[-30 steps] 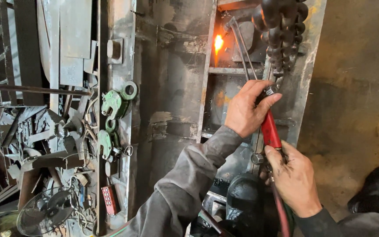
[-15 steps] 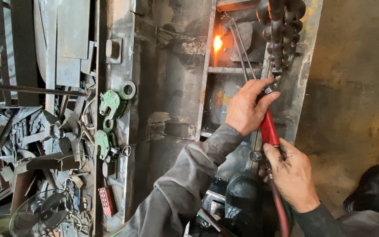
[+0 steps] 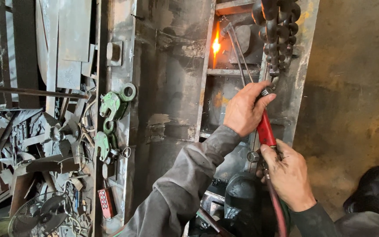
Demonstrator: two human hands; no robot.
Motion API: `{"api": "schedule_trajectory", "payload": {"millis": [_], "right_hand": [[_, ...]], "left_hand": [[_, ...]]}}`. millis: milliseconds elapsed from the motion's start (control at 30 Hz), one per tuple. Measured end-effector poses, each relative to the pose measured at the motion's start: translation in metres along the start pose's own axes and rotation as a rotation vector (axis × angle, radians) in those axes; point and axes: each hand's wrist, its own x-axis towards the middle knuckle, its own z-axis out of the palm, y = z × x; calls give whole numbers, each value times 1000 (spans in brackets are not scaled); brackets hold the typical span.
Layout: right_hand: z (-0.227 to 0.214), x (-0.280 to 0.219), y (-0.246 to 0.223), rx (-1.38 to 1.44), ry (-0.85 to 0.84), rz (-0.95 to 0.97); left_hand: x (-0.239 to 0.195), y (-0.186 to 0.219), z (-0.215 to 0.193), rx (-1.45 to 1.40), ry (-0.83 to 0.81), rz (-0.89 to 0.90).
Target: The person cuts a large industrial metal structure using an oxy-fuel cutting torch.
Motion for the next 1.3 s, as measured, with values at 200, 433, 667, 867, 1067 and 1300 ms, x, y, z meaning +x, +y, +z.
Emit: {"api": "schedule_trajectory", "payload": {"millis": [200,433,667,867,1067,1300], "right_hand": [[2,0,7,36,9,-3],[8,2,15,55,16,5],[12,2,15,66,35,-35],[16,1,15,63,28,-49],[17,0,9,61,26,-28],[15,-4,1,-19,25,-11]], "left_hand": [[-2,-4,-1,14,-6,20],[-3,-2,-3,7,-22,7],[-5,-4,-7,12,-26,45],[-5,1,-12,9,-56,20],[-4,0,-13,5,-73,9],[-4,4,-15,41,-84,-22]]}}
